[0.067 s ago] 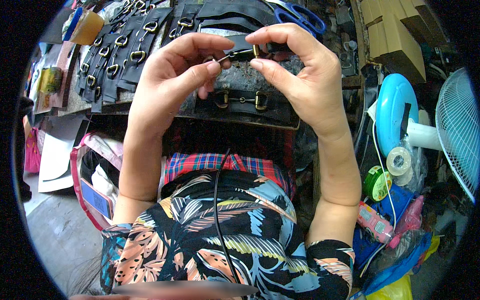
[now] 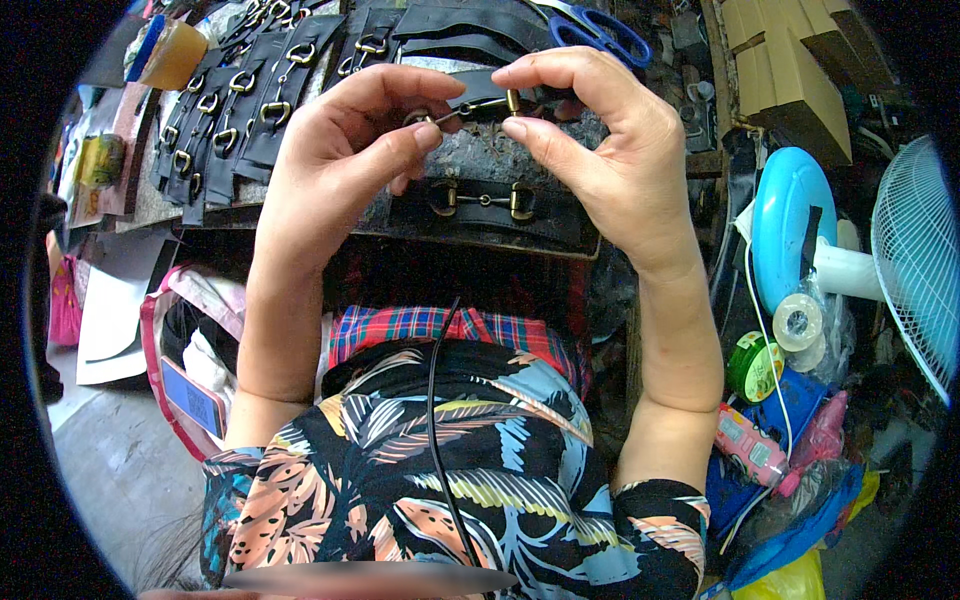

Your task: The person repeatedly cuts short black straps with scissors, threads brass D-rings and clasps onto them, and arranges the finished keychains on a cluttered workbench. The person handles straps, metal hardware, and scissors throughout.

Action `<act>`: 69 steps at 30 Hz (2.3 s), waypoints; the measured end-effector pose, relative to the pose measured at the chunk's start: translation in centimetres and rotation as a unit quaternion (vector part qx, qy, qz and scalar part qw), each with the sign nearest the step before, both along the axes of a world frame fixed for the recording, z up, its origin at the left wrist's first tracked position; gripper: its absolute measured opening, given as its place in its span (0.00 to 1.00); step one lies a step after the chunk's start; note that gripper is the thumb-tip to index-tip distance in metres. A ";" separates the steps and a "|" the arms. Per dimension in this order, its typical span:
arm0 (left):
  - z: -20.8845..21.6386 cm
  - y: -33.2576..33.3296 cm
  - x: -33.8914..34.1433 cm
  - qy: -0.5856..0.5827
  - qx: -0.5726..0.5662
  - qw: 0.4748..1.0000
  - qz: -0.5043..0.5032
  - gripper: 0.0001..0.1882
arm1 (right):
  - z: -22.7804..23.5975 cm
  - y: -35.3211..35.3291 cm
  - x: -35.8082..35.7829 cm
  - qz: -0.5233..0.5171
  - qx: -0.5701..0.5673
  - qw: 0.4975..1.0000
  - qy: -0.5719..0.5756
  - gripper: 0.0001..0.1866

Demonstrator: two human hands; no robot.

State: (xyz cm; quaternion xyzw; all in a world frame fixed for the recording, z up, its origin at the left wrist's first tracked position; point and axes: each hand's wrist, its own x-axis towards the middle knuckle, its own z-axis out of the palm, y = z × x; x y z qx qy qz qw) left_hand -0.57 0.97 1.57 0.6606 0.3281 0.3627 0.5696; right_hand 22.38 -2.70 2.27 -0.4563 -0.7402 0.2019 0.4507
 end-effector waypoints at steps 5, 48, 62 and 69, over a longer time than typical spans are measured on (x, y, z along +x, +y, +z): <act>-1.4 1.8 1.6 0.147 0.378 0.906 0.119 0.16 | -0.4 2.1 1.2 -0.048 0.110 0.982 -0.147 0.14; -3.8 1.7 -0.6 0.296 0.540 0.763 0.194 0.09 | -5.1 1.4 1.8 -0.175 0.203 0.939 -0.214 0.05; -3.7 1.6 -0.5 0.301 0.536 0.765 0.193 0.10 | -5.1 1.3 1.8 -0.180 0.204 0.937 -0.221 0.05; -3.7 1.6 -0.4 0.297 0.542 0.761 0.198 0.08 | -4.4 1.5 1.5 -0.156 0.212 0.935 -0.239 0.13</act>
